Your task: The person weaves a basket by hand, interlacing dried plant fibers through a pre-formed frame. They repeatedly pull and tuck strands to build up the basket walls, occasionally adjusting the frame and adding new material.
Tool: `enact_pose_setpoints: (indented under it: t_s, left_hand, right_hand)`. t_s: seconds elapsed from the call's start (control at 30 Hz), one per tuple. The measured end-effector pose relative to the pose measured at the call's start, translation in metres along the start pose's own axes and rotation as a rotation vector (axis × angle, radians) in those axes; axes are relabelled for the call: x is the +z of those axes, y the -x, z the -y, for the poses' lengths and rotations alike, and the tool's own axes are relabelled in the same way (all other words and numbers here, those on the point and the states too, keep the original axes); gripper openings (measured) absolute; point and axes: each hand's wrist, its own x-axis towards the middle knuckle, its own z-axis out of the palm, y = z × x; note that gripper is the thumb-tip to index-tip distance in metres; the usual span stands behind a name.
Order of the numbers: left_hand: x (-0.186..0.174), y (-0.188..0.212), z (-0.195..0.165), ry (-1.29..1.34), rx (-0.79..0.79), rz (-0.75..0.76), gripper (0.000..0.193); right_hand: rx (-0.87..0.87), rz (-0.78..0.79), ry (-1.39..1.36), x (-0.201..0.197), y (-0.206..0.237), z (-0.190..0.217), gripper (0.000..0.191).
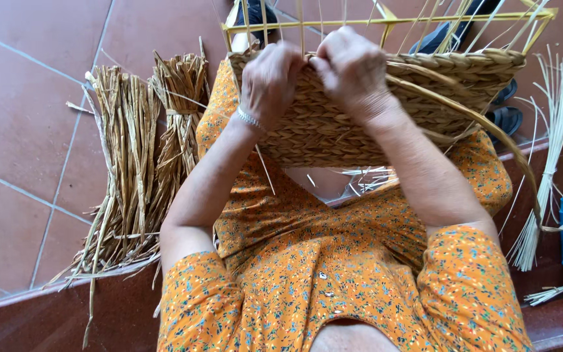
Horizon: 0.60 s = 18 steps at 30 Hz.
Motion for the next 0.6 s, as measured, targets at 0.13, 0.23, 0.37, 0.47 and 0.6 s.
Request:
enact_pose_setpoints:
  t_s: [0.13, 0.23, 0.37, 0.47, 0.6]
  left_hand:
    - [0.021, -0.015, 0.016, 0.047, -0.329, 0.108, 0.024]
    - [0.031, -0.017, 0.017, -0.03, -0.208, -0.036, 0.045]
    - [0.036, -0.018, 0.009, -0.275, -0.032, -0.027, 0.023]
    - [0.038, -0.027, 0.007, -0.33, -0.137, 0.284, 0.006]
    - [0.032, -0.036, 0.006, -0.053, -0.237, 0.34, 0.005]
  right_hand:
    - [0.169, 0.113, -0.298, -0.024, 0.005, -0.012, 0.016]
    - [0.111, 0.063, -0.11, -0.034, 0.012, -0.005, 0.014]
    - [-0.275, -0.245, 0.437, -0.051, 0.022, 0.007, 0.038]
    - [-0.19, 0.043, 0.407, -0.054, 0.032, 0.01, 0.052]
    - [-0.265, 0.05, 0.312, -0.04, 0.045, 0.002, 0.031]
